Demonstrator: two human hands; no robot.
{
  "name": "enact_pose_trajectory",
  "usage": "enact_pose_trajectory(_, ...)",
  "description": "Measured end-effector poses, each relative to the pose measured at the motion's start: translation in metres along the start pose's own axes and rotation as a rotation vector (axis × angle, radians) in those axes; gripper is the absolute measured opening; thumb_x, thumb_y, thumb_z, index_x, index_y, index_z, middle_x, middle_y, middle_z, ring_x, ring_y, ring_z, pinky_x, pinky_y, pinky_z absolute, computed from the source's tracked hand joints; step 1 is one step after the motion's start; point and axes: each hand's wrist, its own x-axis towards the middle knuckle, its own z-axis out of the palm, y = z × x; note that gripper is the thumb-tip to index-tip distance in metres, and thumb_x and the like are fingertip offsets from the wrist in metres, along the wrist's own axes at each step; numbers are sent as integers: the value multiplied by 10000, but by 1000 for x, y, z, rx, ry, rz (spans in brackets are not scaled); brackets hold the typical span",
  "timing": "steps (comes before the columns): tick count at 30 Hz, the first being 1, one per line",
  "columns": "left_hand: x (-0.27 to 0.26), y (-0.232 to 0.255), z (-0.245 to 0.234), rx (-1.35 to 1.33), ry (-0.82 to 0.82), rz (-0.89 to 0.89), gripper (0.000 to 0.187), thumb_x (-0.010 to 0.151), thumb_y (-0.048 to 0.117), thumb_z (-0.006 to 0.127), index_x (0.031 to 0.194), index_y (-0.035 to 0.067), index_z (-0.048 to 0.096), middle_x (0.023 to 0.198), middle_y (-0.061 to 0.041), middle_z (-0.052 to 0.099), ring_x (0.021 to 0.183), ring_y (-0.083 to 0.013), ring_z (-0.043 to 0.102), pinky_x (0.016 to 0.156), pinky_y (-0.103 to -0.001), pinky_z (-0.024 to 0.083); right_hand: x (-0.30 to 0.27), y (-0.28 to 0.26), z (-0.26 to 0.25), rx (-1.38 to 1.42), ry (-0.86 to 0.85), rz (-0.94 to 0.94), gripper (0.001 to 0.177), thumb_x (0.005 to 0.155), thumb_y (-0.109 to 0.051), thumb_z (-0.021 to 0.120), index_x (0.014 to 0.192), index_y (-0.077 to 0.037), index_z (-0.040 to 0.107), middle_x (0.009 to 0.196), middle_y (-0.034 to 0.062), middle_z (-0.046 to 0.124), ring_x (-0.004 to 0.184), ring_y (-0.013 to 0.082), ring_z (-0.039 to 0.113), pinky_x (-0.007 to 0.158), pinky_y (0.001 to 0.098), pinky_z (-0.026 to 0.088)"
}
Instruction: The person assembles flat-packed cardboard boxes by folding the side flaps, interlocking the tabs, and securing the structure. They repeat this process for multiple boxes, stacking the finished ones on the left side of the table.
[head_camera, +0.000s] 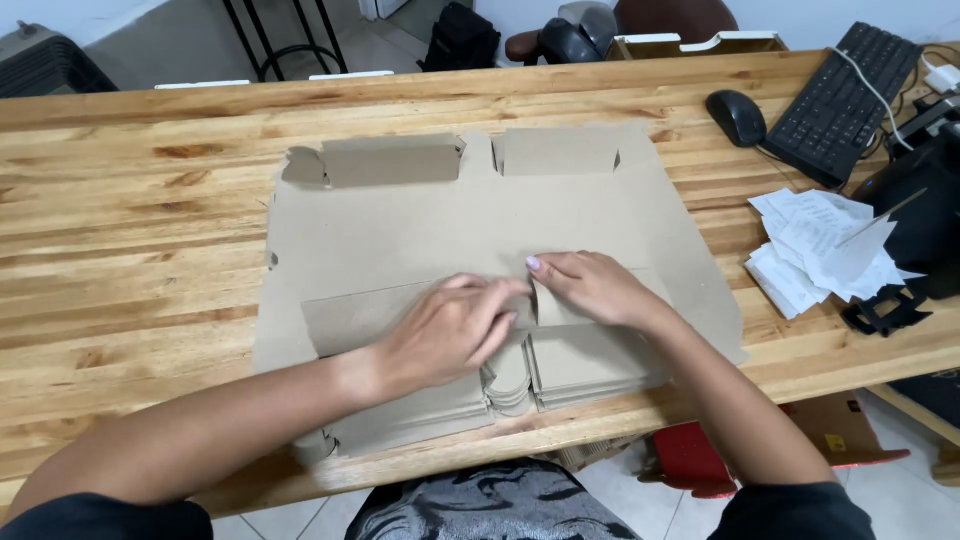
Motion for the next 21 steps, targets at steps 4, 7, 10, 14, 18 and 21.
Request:
enact_pose_trajectory(4, 4, -4, 15, 173, -114, -131, 613, 1013, 271, 504, 1560, 138, 260, 1221, -113, 614, 1227, -297, 564, 1097, -542, 364, 4, 15, 12, 2, 11, 11, 572, 1059, -496, 240, 1319, -154, 617, 1219, 231, 720, 1237, 475, 616, 1090, 587, 428)
enact_pose_trajectory(7, 4, 4, 15, 268, -184, -108, 507, 1061, 235, 409, 1554, 186, 303, 1626, -202, 173, 1537, -429, 79, 1183, -718, 16, 17, 38, 39, -70, 90, -29, 286, 1063, -424, 323, 1143, -214, 499, 948, 182, 715, 1052, 447, 686, 886, 558, 508)
enact_pose_trajectory(10, 11, 9, 9, 195, -293, -175, 618, 1046, 198, 406, 1616, 127, 180, 1646, -220, 169, 1557, -399, 67, 1194, -679, 16, 25, 51, 65, -357, 477, -179, 274, 1055, -336, 371, 1244, -149, 436, 905, 123, 706, 956, 353, 694, 856, 485, 518)
enact_pose_trajectory(14, 13, 8, 7, 163, -364, -225, 677, 1028, 194, 393, 1649, 158, 126, 1662, -219, 169, 1550, -416, 85, 1174, -701, 19, 27, 49, 70, -436, 553, -171, 319, 1054, -312, 385, 1328, -149, 406, 1146, 67, 471, 1090, 306, 482, 926, 423, 394)
enact_pose_trajectory(18, 8, 11, 3, 236, -317, -46, 655, 955, 109, 446, 1575, 302, 359, 1666, -119, 235, 1524, -401, 199, 1151, -716, 180, 11, 53, 61, -381, 624, -257, 370, 1020, -209, 427, 1380, -123, 427, 1239, 93, 465, 1137, 306, 474, 986, 417, 381)
enact_pose_trajectory(21, 6, 5, 7, 176, -311, -67, 516, 1035, 440, 389, 1544, 356, 413, 1572, -97, 397, 1487, -361, 316, 1165, -646, 212, -42, 72, 10, -384, 559, -355, 343, 1022, -84, 427, 1257, -233, 628, 1378, 26, 544, 1331, 263, 512, 1100, 450, 366)
